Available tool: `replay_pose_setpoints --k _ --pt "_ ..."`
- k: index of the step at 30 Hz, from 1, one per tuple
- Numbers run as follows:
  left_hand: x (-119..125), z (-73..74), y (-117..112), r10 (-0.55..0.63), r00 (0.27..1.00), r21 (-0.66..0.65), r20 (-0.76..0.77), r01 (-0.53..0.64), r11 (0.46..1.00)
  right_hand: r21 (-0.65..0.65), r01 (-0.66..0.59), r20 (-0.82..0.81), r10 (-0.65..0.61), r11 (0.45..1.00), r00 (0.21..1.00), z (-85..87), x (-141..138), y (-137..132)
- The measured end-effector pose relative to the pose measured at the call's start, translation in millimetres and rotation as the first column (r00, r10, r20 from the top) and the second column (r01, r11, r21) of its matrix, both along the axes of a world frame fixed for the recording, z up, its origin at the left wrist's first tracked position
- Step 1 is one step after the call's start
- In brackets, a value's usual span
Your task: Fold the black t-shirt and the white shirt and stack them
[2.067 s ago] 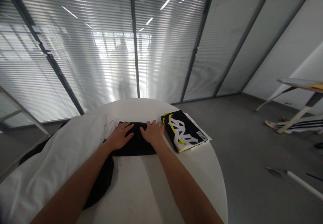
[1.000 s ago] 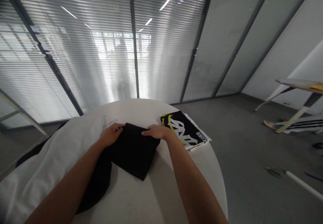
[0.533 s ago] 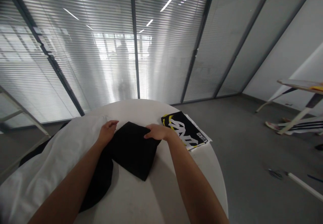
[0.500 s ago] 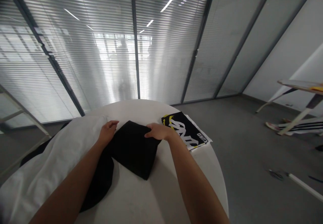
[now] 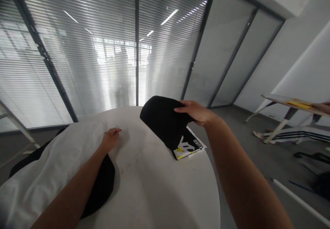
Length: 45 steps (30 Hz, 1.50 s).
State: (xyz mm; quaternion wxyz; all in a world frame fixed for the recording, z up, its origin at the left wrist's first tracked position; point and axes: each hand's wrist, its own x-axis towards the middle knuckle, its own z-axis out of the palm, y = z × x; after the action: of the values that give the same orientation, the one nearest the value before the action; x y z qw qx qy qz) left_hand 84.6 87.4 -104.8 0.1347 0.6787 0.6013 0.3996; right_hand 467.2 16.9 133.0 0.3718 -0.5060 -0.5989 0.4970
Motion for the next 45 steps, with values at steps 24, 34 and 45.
replay_pose_setpoints --k 24,34,45 --pt "7.3 -2.1 -2.6 -0.045 0.982 -0.040 -0.182 0.038 0.998 0.394 0.216 0.720 -0.445 0.894 0.532 -126.8 50.5 -6.5" --pt "11.9 -2.6 -8.5 -0.095 0.915 -0.074 -0.391 0.072 0.995 0.405 -0.070 0.806 -0.320 0.912 0.499 -199.1 -120.8 -23.9" --pt "21.7 9.4 -17.2 -0.092 0.865 -0.081 -0.492 0.060 0.995 0.467 -0.041 0.770 -0.383 0.883 0.510 -218.2 -122.0 -16.3"
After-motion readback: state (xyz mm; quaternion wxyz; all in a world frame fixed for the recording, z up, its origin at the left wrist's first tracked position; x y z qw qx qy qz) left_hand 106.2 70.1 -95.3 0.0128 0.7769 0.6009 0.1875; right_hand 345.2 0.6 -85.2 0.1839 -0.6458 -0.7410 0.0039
